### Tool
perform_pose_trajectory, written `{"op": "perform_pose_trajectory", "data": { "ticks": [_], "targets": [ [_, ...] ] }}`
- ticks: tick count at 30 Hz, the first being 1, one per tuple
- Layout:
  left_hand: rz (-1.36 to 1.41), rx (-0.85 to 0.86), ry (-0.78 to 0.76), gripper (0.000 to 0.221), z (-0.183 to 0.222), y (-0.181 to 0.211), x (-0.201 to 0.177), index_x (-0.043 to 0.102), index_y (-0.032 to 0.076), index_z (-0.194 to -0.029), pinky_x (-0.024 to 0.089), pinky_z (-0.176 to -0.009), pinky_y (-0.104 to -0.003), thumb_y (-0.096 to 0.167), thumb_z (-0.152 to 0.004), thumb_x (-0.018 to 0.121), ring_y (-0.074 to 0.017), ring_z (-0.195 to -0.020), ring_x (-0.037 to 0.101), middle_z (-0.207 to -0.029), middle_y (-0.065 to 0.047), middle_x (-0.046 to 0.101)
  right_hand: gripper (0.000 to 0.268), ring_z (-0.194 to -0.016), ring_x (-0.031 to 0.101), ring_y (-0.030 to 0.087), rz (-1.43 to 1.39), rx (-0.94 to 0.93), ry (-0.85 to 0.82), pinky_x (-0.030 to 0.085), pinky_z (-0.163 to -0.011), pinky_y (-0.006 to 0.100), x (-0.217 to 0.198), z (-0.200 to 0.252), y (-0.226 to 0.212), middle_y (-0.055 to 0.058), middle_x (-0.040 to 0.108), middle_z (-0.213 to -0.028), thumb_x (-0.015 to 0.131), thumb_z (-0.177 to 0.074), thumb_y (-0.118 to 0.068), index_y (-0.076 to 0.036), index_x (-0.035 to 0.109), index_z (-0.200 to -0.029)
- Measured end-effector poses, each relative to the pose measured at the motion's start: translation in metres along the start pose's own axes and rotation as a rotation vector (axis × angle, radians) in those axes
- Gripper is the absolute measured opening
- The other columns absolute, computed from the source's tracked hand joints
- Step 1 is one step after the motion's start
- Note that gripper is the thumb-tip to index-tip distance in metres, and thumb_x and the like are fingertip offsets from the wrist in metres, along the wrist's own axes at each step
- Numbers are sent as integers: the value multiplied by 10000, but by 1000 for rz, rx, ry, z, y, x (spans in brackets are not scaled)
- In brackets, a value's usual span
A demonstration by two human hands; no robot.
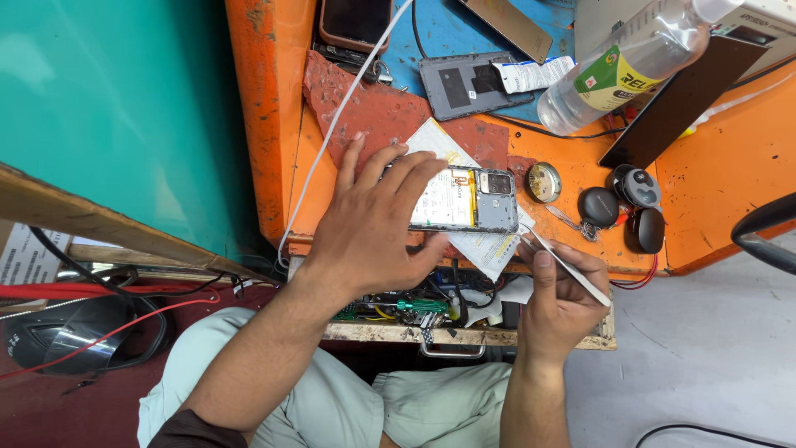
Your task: The person pries a small component from a disassembled mobile phone using a metal tool, then positions the component on a white surface to peel off a backing or layer.
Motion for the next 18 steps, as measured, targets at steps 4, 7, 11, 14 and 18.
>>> {"op": "perform_pose_trajectory", "data": {
  "ticks": [4,7,11,14,18],
  "targets": [
    [-37,-44,28,967,-6,-2,2,535,-14,-1435,267,-1169,-528,660,-781,768,-331,-1317,469,-1351,-167,539,175,-1072,748,281,14,-38,20,650,-995,444,1,5,2,211,705,-1144,668,-1041,24,12,533,-1153],
    [-92,-36,6,950,-7,-4,6,571,34,-1399,317,-1137,-507,741,-787,739,-303,-1293,489,-1327,-121,548,172,-1074,751,294,-28,-65,33,607,-978,449,0,5,6,201,684,-1130,678,-1046,33,11,536,-1141],
    [-122,-26,15,925,-5,-5,8,593,51,-1360,324,-1130,-517,746,-762,722,-318,-1286,484,-1328,-129,553,174,-1072,757,298,-4,-69,13,626,-979,446,0,8,8,202,697,-1115,684,-1043,26,5,539,-1136],
    [-107,-27,7,929,-7,-5,11,587,46,-1360,344,-1121,-519,735,-754,728,-332,-1294,478,-1332,-135,555,166,-1052,757,289,12,-62,32,657,-978,439,-2,9,11,200,706,-1100,688,-1038,25,3,545,-1120],
    [-73,-40,-15,932,-8,-7,14,568,41,-1378,362,-1125,-517,704,-746,744,-346,-1317,469,-1346,-147,551,158,-1052,754,264,8,-51,39,657,-982,428,-3,10,14,187,694,-1085,701,-1044,33,6,555,-1100]
  ]
}}
Point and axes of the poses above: each hand's wrist, its own z-axis away from the middle knuckle, its own x-axis out of the palm, y = z × x, the point moved 9 cm from there along -z, towards the middle knuckle
